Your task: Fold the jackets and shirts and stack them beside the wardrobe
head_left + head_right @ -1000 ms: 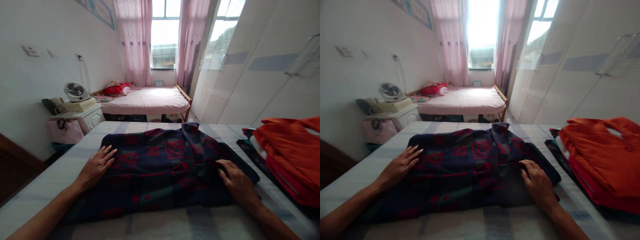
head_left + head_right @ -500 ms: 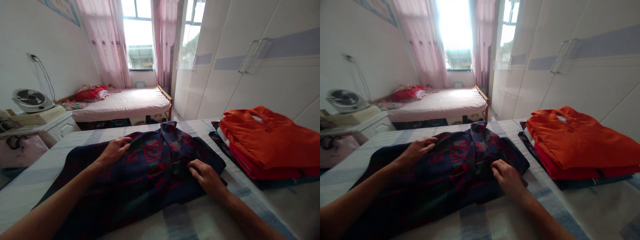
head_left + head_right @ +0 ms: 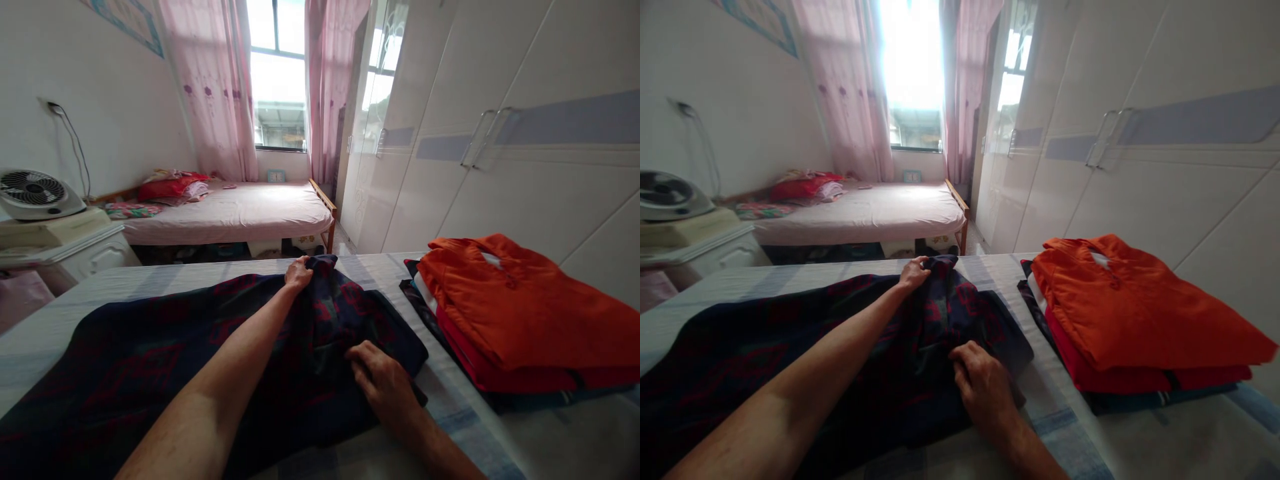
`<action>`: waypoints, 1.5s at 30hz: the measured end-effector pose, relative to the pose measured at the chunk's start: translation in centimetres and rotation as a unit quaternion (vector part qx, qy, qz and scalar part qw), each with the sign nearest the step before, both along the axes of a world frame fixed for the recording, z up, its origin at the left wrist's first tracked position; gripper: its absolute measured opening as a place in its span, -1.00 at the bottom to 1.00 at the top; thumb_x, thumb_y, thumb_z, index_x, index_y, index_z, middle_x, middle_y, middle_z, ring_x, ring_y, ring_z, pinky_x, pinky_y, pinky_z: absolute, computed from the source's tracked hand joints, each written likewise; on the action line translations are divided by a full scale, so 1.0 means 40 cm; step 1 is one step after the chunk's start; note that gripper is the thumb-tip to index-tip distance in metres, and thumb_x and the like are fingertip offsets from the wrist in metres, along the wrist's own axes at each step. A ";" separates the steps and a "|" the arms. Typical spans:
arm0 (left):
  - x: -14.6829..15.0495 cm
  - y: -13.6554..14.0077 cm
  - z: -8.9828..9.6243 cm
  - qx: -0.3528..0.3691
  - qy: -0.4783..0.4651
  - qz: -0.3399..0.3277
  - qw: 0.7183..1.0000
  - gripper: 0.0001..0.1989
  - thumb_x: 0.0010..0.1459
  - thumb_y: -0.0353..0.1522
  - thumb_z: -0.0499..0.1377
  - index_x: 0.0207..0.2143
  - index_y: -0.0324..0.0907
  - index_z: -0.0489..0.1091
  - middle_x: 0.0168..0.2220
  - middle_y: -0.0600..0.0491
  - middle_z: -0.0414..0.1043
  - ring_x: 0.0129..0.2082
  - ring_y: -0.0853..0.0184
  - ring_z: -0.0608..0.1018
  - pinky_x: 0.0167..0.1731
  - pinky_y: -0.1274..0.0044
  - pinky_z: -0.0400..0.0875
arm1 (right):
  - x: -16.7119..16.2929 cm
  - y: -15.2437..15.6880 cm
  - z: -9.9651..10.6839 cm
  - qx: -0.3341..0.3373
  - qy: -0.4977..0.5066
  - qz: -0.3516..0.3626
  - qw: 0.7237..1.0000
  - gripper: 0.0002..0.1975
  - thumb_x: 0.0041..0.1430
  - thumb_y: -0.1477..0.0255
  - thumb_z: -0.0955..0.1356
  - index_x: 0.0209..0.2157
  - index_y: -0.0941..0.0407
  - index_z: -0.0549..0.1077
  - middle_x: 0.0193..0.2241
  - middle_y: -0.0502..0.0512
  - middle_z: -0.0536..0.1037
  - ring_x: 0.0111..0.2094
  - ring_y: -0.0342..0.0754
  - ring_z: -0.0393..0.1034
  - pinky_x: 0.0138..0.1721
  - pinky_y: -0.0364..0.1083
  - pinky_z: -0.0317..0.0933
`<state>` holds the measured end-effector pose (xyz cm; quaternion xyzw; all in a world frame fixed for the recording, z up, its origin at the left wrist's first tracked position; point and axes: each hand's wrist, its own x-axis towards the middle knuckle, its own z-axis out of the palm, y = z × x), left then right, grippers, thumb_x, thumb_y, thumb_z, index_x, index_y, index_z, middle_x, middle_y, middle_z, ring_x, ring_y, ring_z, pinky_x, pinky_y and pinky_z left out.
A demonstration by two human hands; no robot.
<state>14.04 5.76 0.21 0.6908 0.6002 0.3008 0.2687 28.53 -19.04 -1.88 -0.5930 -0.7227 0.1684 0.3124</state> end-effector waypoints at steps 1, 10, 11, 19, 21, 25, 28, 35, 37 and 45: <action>0.001 -0.004 0.010 0.010 -0.014 0.003 1.000 -0.67 0.19 -0.27 0.12 -0.02 -0.20 0.32 -0.03 -0.06 0.37 -0.13 0.26 0.48 -0.16 0.31 0.43 | -0.001 0.000 0.000 0.001 0.000 0.000 1.000 -0.78 0.21 0.50 0.19 -0.23 0.05 0.44 -0.27 0.03 0.50 -0.21 -0.08 0.41 -0.17 -0.11 0.21; -0.242 -0.219 0.256 0.214 -0.129 0.095 0.964 -0.66 0.17 -0.34 0.03 -0.04 -0.22 0.42 -0.18 0.08 0.48 -0.21 0.36 0.48 -0.21 0.52 0.39 | -0.002 0.001 0.006 0.003 -0.013 -0.006 1.000 -0.78 0.19 0.49 0.20 -0.26 0.06 0.45 -0.29 0.02 0.50 -0.26 -0.09 0.42 -0.22 -0.11 0.23; -0.296 -0.274 0.263 0.233 -0.131 0.114 0.957 -0.64 0.16 -0.32 0.04 -0.02 -0.18 0.41 -0.16 0.10 0.46 -0.21 0.35 0.48 -0.21 0.50 0.39 | -0.001 0.001 0.004 0.007 -0.015 -0.003 1.000 -0.78 0.19 0.49 0.20 -0.26 0.05 0.45 -0.29 0.03 0.50 -0.27 -0.09 0.42 -0.22 -0.11 0.23; -0.655 -0.639 0.047 0.124 0.076 0.192 0.971 -0.55 0.00 -0.09 0.08 -0.07 -0.01 0.42 -0.14 0.06 0.47 -0.21 0.14 0.56 -0.21 0.35 0.47 | 0.003 0.007 -0.003 0.023 -0.036 0.009 0.999 -0.78 0.19 0.44 0.19 -0.27 0.06 0.45 -0.28 0.04 0.51 -0.26 -0.07 0.44 -0.20 -0.08 0.27; -0.696 -0.666 0.003 0.131 0.113 0.165 0.971 -0.55 0.01 -0.14 0.06 -0.06 -0.09 0.40 -0.15 -0.03 0.44 -0.25 0.15 0.57 -0.24 0.36 0.50 | 0.002 0.006 -0.003 0.031 -0.049 0.004 0.998 -0.79 0.18 0.43 0.19 -0.28 0.06 0.44 -0.28 0.04 0.52 -0.27 -0.06 0.46 -0.24 -0.08 0.29; -0.732 -0.658 -0.017 0.211 0.258 0.095 0.938 -0.53 0.05 -0.26 0.05 0.05 -0.13 0.32 0.05 -0.15 0.32 -0.01 0.05 0.46 -0.04 0.25 0.40 | -0.001 -0.001 -0.004 0.077 -0.077 -0.033 0.994 -0.79 0.16 0.42 0.22 -0.17 0.07 0.38 -0.32 0.05 0.54 -0.32 -0.04 0.49 -0.31 -0.08 0.31; -0.741 -0.618 -0.012 0.219 0.335 0.020 0.916 -0.49 -0.02 -0.40 0.10 0.05 -0.12 0.33 0.18 -0.14 0.21 0.15 0.03 0.31 0.08 0.22 0.28 | -0.005 -0.004 -0.002 0.124 -0.153 -0.035 0.980 -0.68 0.18 0.42 0.21 -0.02 0.07 0.32 -0.30 0.06 0.51 -0.37 -0.04 0.48 -0.39 -0.09 0.29; -0.740 -0.559 0.041 0.209 0.340 0.033 0.916 -0.71 0.06 -0.41 0.03 -0.19 -0.16 0.45 -0.08 -0.06 0.46 -0.08 0.14 0.49 -0.07 0.34 0.39 | -0.018 0.014 0.006 0.146 -0.234 -0.053 0.960 -0.80 0.22 0.39 0.18 -0.27 0.05 0.41 -0.31 0.04 0.46 -0.41 -0.10 0.43 -0.47 -0.14 0.20; -0.746 -0.587 0.067 0.263 0.324 0.066 0.906 -0.70 0.12 -0.37 -0.02 -0.15 -0.15 0.43 -0.10 -0.05 0.45 -0.13 0.17 0.50 -0.13 0.36 0.41 | -0.014 0.008 0.015 0.154 -0.212 -0.069 0.963 -0.80 0.22 0.36 0.18 -0.27 0.06 0.41 -0.31 0.04 0.46 -0.41 -0.09 0.42 -0.45 -0.13 0.20; -0.789 -0.740 -0.008 0.323 0.355 -0.056 0.876 -0.63 0.07 -0.54 -0.07 -0.24 -0.06 0.45 -0.22 -0.03 0.49 -0.20 0.21 0.51 -0.15 0.37 0.41 | 0.022 -0.030 0.025 0.149 -0.223 0.010 0.963 -0.82 0.18 0.44 0.20 -0.31 0.09 0.42 -0.27 0.12 0.45 -0.22 0.00 0.35 -0.17 -0.04 0.23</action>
